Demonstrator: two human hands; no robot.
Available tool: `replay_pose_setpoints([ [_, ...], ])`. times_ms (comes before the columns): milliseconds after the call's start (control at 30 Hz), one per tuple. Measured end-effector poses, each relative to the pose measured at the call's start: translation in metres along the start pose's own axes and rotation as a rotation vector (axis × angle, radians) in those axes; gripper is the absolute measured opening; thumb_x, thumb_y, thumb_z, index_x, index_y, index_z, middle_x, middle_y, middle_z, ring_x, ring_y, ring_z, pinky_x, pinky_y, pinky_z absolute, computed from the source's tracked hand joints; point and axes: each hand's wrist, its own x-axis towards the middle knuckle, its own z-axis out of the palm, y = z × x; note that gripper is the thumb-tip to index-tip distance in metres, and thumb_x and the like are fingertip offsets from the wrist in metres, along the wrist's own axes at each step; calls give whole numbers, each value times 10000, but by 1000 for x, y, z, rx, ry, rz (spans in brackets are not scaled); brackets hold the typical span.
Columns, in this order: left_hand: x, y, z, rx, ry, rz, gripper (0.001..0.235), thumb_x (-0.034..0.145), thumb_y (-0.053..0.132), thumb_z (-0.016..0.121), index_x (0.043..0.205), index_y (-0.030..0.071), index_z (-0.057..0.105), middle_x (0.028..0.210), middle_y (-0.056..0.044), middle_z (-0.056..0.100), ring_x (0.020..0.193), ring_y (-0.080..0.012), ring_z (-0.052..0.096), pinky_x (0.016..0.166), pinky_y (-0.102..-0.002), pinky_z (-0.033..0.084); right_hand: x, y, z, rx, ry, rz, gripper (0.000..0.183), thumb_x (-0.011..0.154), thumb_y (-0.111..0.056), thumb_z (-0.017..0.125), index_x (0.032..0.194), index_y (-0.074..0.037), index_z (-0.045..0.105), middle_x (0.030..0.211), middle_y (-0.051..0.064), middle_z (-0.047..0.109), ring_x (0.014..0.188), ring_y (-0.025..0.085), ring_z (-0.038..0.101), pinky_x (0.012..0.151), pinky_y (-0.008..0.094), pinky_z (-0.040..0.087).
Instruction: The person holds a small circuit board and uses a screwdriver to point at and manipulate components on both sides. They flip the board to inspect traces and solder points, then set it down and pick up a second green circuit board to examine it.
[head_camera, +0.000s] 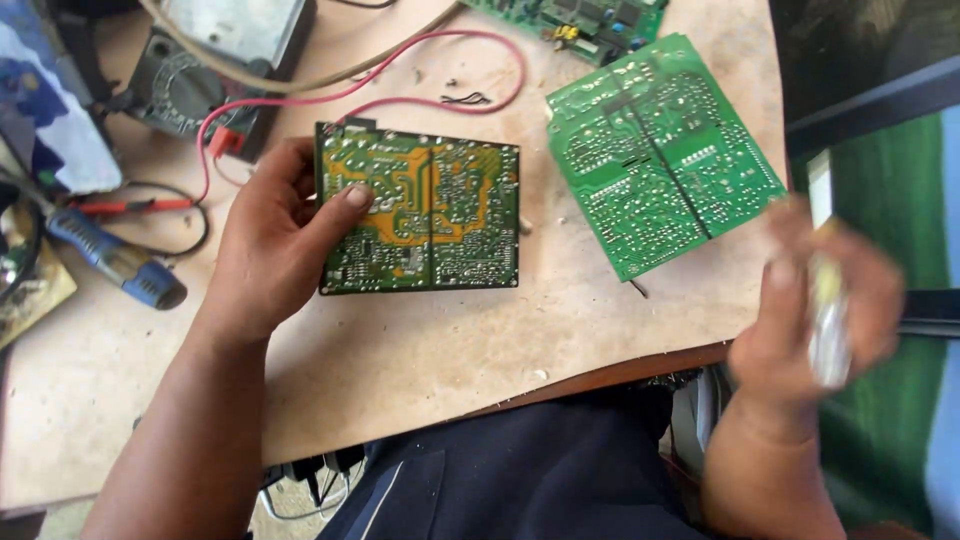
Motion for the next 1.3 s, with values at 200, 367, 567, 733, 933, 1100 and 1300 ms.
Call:
replay_pose_setpoints([
  [200,0,6,5,109,43,-27,380,976,170,612,1314,21,524,1113,-94,726,909,-167,738,719,-271,634,30,37,-8,-240,-251,267,368,1118,-218,713,1353,8,542,1356,200,665,1168,280,655,973,361,504],
  [367,1,6,3,204,61,-75,410,943,186,660,1315,72,534,1120,-63,729,872,-144,738,710,-273,631,11,46,-2,157,-37,428,376,970,16,806,1239,-67,557,1215,94,599,991,155,647,824,247,599],
  [567,5,0,-7,862,137,-60,474,912,500,701,1208,136,631,915,-53,700,727,-284,654,698,-466,465,-2,39,-4,325,15,361,406,956,42,727,1228,-146,492,1264,160,629,1023,193,646,982,303,564],
  [733,5,-12,-11,957,151,15,619,937,553,695,1324,76,621,847,-88,717,798,-360,683,773,-497,478,1,32,-3,398,14,379,396,958,39,712,1208,-166,484,1264,155,634,1041,184,648,972,292,564],
  [933,2,-9,-11,1092,235,41,623,918,617,716,1318,147,637,827,-11,654,859,-331,667,707,-516,472,4,29,-5,512,54,435,388,953,38,698,1185,-187,482,1196,108,634,915,138,594,817,270,539],
  [1100,-12,-12,3,897,311,605,434,987,339,858,1302,93,689,837,-18,569,725,-182,551,691,-392,469,2,9,-4,512,-15,210,396,963,53,678,1208,-165,457,1291,239,666,1075,266,713,952,284,609],
  [1300,-15,-5,20,-367,-570,105,1065,867,774,511,1588,24,286,1408,-202,628,995,-229,744,797,-348,635,-14,-12,-11,376,-338,-247,140,982,-55,470,892,49,497,1122,396,622,1196,397,649,1249,596,442],
])
